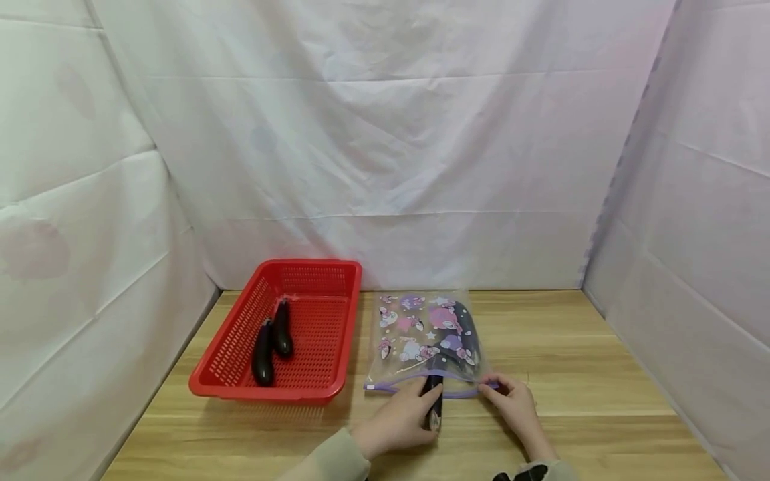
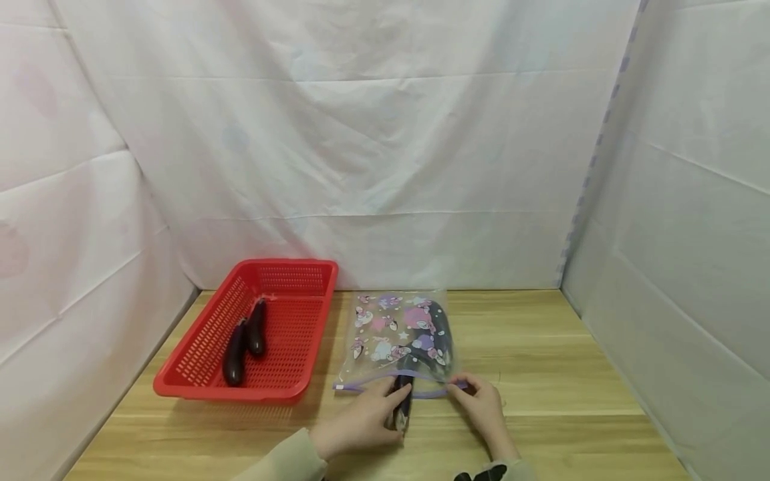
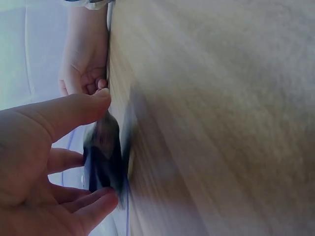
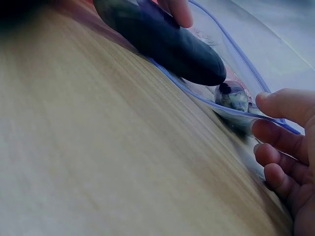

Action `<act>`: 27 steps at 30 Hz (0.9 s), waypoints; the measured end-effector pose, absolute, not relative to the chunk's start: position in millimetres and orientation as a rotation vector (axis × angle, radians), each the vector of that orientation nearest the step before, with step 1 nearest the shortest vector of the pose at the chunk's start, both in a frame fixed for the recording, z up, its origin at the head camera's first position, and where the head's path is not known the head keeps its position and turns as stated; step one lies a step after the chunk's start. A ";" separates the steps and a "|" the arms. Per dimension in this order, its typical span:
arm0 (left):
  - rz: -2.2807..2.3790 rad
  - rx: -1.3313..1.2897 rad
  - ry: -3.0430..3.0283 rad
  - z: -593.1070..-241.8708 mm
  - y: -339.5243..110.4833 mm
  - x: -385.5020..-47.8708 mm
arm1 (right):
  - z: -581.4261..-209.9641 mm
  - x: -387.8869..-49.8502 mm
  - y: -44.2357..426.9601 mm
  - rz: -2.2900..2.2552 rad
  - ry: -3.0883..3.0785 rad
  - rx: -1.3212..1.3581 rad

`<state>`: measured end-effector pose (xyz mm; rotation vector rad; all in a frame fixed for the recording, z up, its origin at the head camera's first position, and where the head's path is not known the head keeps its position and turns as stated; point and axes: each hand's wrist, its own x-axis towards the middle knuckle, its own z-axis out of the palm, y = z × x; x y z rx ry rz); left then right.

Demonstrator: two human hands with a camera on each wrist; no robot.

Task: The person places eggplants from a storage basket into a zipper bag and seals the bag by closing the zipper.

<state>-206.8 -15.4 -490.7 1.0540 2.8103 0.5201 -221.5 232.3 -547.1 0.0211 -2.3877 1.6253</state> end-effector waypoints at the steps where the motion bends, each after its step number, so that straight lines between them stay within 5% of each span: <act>1: 0.515 1.043 2.808 -491.5 -14.5 -207.5 | -546.7 -221.6 232.2 1.627 -2.387 0.015; 27: 0.591 0.566 2.867 -501.6 26.1 -253.8 | -564.0 -228.2 236.1 1.609 -2.390 -0.013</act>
